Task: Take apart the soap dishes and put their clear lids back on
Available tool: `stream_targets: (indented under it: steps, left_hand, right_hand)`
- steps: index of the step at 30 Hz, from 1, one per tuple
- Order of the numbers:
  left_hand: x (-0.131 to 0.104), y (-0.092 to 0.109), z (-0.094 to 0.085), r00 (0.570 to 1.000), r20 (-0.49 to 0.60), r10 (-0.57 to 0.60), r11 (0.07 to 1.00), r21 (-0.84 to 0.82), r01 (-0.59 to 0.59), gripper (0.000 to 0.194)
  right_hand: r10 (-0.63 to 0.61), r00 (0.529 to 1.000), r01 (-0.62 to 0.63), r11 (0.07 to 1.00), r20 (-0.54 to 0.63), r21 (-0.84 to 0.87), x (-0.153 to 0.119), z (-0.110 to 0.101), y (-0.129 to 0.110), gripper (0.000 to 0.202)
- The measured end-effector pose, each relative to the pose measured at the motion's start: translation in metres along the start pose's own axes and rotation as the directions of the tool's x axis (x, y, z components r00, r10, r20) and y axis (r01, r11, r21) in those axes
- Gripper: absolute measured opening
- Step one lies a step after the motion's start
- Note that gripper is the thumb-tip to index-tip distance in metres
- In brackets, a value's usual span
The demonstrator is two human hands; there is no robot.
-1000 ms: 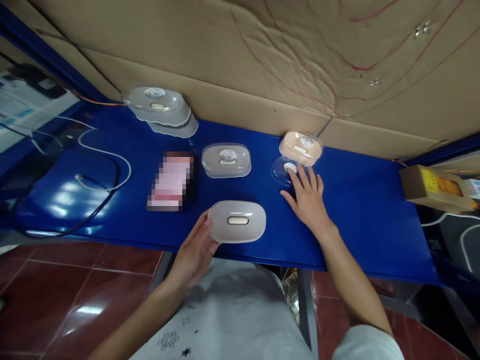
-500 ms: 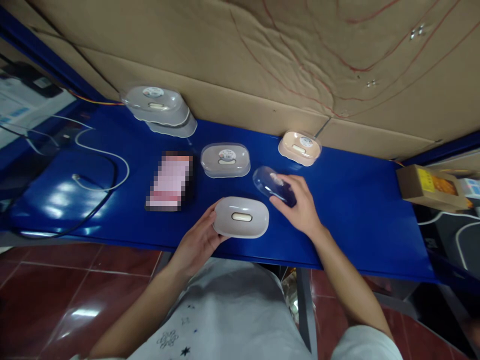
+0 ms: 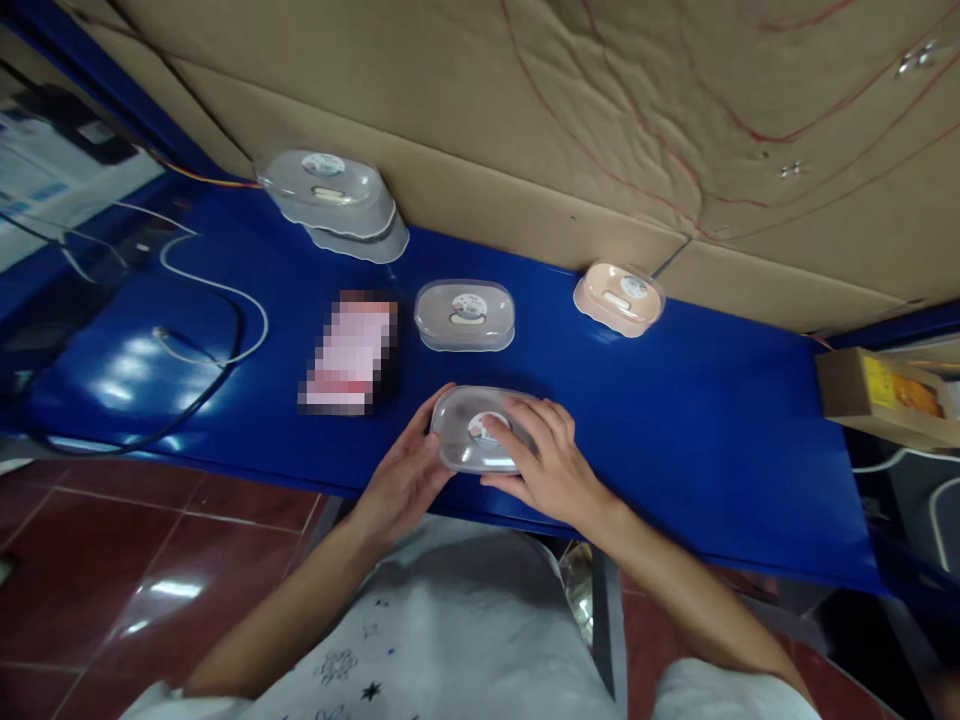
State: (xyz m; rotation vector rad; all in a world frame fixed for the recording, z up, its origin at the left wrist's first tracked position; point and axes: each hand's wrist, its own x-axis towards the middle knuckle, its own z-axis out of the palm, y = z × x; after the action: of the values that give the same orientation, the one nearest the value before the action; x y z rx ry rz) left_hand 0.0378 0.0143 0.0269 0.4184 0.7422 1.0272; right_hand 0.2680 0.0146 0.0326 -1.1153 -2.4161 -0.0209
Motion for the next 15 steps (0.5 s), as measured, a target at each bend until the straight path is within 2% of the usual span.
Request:
stream_targets:
  steps: [3,7,10,12,15]
  left_hand:
    - [0.003,-0.001,-0.002,1.0,-0.016,0.021,0.999,0.045,-0.021,0.073]
    - [0.004,-0.008,-0.004,0.999,0.004,0.032,0.99,0.14,-0.032,0.073]
    - [0.001,-0.016,-0.003,0.985,0.057,0.161,0.949,0.266,-0.171,0.076]
    - [-0.004,-0.019,-0.003,0.955,0.099,0.278,0.875,0.385,-0.295,0.075]
    - [-0.008,-0.017,-0.004,0.907,0.172,0.386,0.68,0.611,-0.405,0.061]
  right_hand:
    - [0.002,0.999,0.0,0.999,0.039,-0.045,0.001,0.003,-0.002,0.089]
    - [-0.013,0.994,0.01,0.999,0.107,0.035,0.003,-0.001,0.004,0.091]
    - [0.031,0.992,-0.039,0.997,0.124,0.064,0.0,-0.008,0.014,0.089]
    - [0.071,0.986,-0.078,0.996,0.152,0.039,-0.004,-0.013,0.021,0.088]
    - [0.122,0.973,-0.117,0.992,0.194,-0.037,-0.005,-0.017,0.036,0.085]
